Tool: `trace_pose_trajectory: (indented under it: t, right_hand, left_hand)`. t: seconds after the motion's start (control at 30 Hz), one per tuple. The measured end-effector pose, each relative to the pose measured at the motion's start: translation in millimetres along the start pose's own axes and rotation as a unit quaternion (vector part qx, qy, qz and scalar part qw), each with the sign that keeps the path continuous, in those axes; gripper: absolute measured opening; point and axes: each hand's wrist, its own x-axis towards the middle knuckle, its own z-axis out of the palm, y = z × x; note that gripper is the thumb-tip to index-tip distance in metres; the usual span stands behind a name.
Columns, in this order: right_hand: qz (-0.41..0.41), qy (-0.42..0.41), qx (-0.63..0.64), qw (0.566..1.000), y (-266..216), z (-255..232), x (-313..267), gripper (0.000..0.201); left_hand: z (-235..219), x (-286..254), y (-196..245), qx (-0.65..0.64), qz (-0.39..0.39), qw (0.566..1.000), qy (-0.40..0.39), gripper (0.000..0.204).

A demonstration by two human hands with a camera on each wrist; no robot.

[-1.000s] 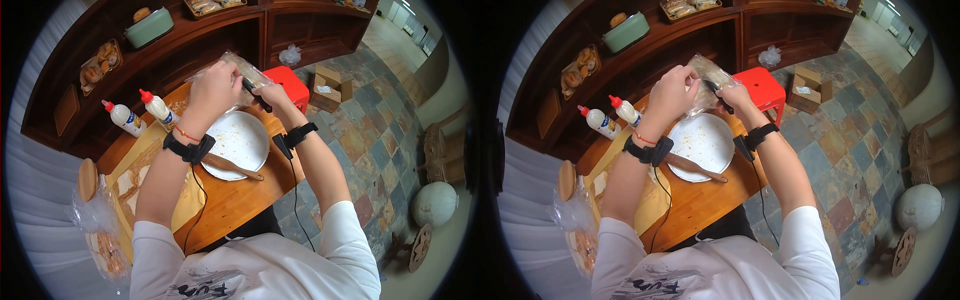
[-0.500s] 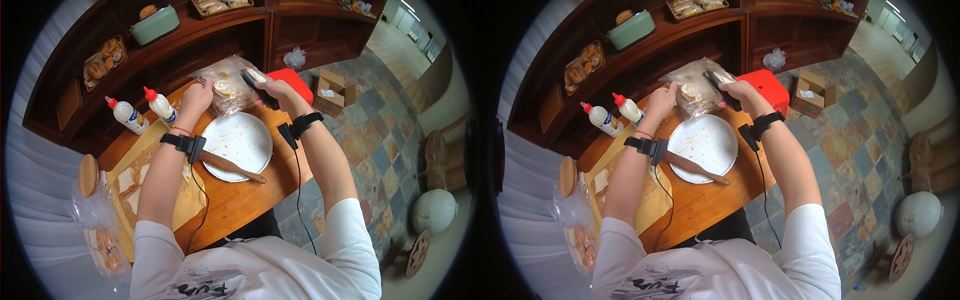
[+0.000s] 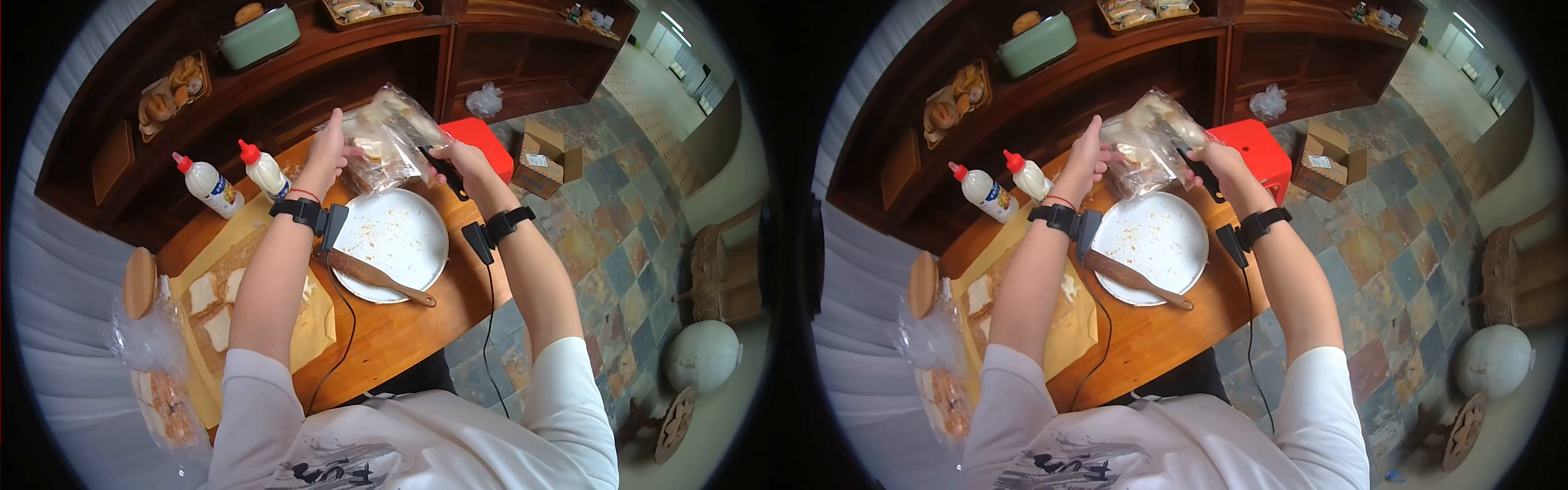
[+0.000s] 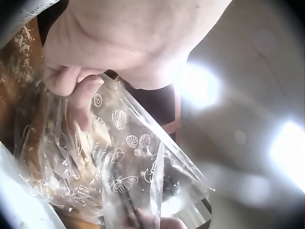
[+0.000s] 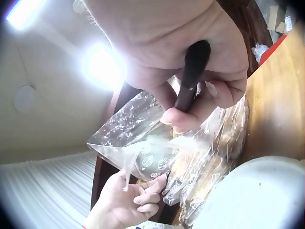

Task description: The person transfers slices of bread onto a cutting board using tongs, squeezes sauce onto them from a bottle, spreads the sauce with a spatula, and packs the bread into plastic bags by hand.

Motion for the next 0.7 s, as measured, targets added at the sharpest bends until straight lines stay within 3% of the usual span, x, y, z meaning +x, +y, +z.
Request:
trace_pose_trajectory:
  t: [0.07, 0.13, 0.23, 0.57, 0.7]
  right_hand:
    - [0.016, -0.002, 0.037, 0.999, -3.7, -3.4, -9.1, 0.018]
    - [0.017, -0.012, 0.026, 0.999, -8.3, -7.9, -24.1, 0.017]
    - [0.034, -0.033, 0.016, 0.999, -8.8, -24.1, -33.1, 0.017]
    - [0.116, -0.094, 0.097, 0.984, -3.2, -69.4, -74.3, 0.022]
    - [0.127, -0.098, 0.103, 0.982, -1.3, -77.6, -92.3, 0.023]
  left_hand:
    - [1.6, 5.3, -1.5, -0.019, 0.018, 1.0, 0.004, 0.06]
    - [2.9, 15.2, -5.4, -0.012, 0.051, 0.997, 0.054, 0.037]
    - [3.7, 28.6, -12.8, -0.049, 0.046, 0.995, 0.072, 0.026]
    - [12.4, 42.9, -21.1, -0.049, 0.049, 0.989, 0.127, 0.022]
    - [18.6, 36.9, -18.7, -0.054, 0.095, 0.981, 0.16, 0.024]
